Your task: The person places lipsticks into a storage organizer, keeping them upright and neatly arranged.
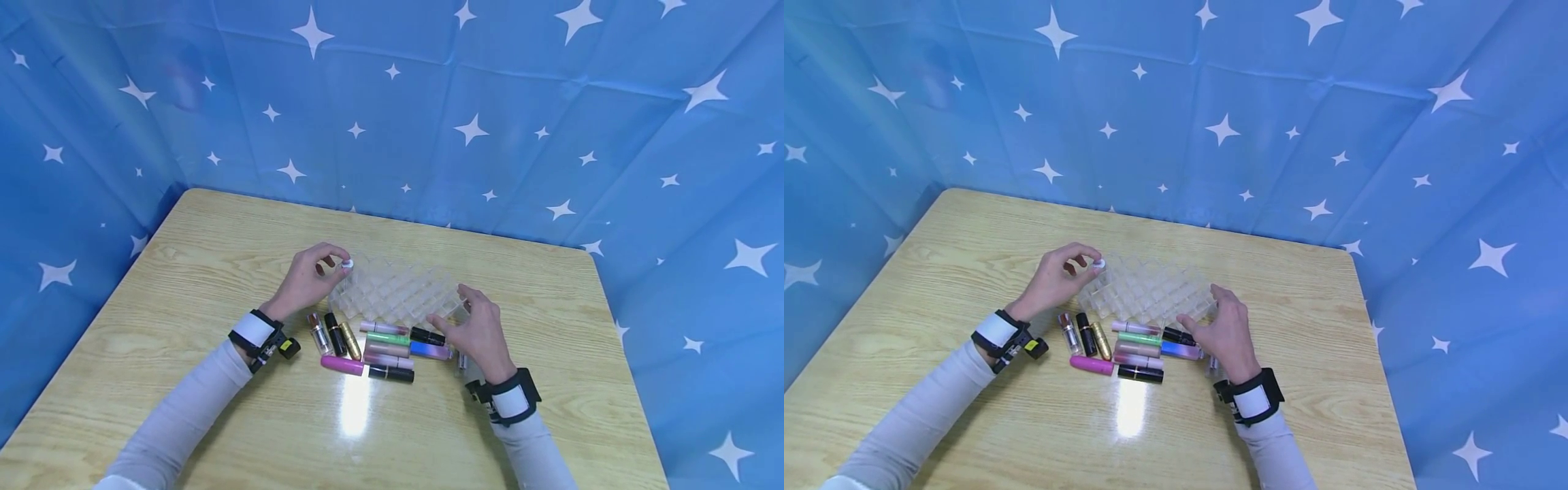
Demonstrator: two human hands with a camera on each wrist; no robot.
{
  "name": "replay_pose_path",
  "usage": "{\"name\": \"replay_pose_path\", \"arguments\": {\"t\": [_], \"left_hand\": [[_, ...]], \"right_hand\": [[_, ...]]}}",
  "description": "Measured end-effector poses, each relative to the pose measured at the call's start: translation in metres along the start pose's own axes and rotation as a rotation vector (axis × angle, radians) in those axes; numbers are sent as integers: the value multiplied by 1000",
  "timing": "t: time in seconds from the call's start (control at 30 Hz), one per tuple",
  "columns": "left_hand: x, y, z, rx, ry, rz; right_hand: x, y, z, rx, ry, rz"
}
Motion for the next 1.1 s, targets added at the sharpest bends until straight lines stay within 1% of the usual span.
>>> {"name": "replay_pose_path", "arguments": {"t": [0.1, 0.27, 0.37, 0.47, 0.53, 0.67, 0.7, 0.77, 0.83, 0.9, 0.97, 1.03, 1.1], "left_hand": [[-1, -1, 0, -5, 3, 5], [-5, -8, 0, -18, 10, 4], [-11, -11, 6, -20, 10, -13], [-19, -13, 17, -9, 29, -28], [-25, -13, 26, 4, 52, -41], [-37, -6, 43, 52, 88, -72], [-39, -4, 47, 66, 94, -82], [-45, 2, 55, 97, 109, -101], [-51, 8, 62, 123, 120, -114], [-57, 14, 69, 147, 131, -120], [-61, 21, 75, 171, 130, -131], [-64, 30, 81, 198, 126, -145], [-65, 39, 86, 227, 122, -169]], "right_hand": [[0, 0, 0, 5, 5, -1], [1, 1, 0, 19, 13, 4], [2, 4, 1, 36, 14, 24], [7, 4, 5, 23, -25, 62], [14, 2, 9, -16, -79, 86], [35, -6, 23, -132, -257, 115], [42, -7, 28, -149, -307, 114], [54, -5, 38, -149, -397, 123], [65, 3, 48, -99, -470, 139], [73, 15, 58, -14, -514, 161], [77, 30, 67, 74, -536, 194], [79, 43, 74, 147, -538, 219], [79, 52, 79, 183, -538, 248]]}}
Point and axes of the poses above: each hand's wrist, its own z-axis away from the middle knuckle, its own y-axis out of the palm, x = y × z, the point moved 9 cm from there along -z, towards the middle knuckle, and after that the axes turned 1 degree about z, right-handed, at the moved point
